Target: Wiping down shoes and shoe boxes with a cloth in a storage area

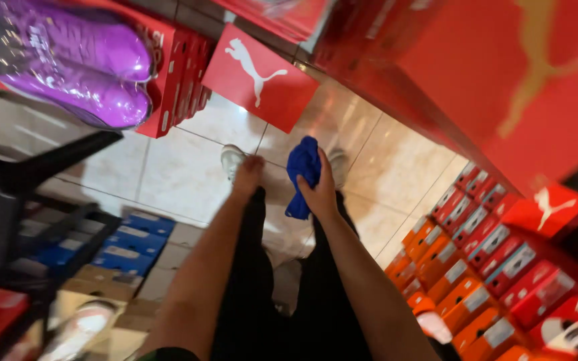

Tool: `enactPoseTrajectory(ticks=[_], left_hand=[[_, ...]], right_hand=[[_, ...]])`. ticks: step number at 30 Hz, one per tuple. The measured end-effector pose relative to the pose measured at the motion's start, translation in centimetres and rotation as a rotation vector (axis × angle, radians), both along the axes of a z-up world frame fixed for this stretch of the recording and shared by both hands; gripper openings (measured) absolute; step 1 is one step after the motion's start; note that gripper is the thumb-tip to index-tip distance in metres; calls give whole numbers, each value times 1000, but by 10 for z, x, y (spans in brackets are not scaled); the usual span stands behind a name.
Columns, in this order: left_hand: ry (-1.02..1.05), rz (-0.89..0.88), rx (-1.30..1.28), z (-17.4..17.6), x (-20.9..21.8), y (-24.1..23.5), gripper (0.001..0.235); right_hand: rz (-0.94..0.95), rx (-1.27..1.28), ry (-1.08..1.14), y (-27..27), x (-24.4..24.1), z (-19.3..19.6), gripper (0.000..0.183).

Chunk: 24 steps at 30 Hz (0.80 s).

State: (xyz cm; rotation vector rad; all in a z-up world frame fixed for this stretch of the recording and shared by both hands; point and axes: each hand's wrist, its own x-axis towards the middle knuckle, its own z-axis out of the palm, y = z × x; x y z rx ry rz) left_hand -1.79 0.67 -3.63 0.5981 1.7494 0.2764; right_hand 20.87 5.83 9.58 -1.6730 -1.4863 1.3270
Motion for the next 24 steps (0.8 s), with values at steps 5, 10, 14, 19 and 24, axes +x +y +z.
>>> enactPoseTrajectory(ticks=[5, 10, 14, 19, 24], left_hand=[[476, -297, 176, -52, -58, 88, 62], [635, -400, 280, -77, -74, 147, 93], [846, -477, 341, -130, -62, 134, 141], [933, -429, 444, -120, -58, 112, 96], [1067, -336, 616, -137, -49, 104, 46]], right_hand=[[106, 141, -185, 48, -28, -73, 93], [250, 376, -312, 105, -44, -153, 76], [324, 521, -541, 146, -69, -228, 68], [715, 425, -817, 97, -116, -265, 73], [977, 563, -670, 132, -102, -274, 75]])
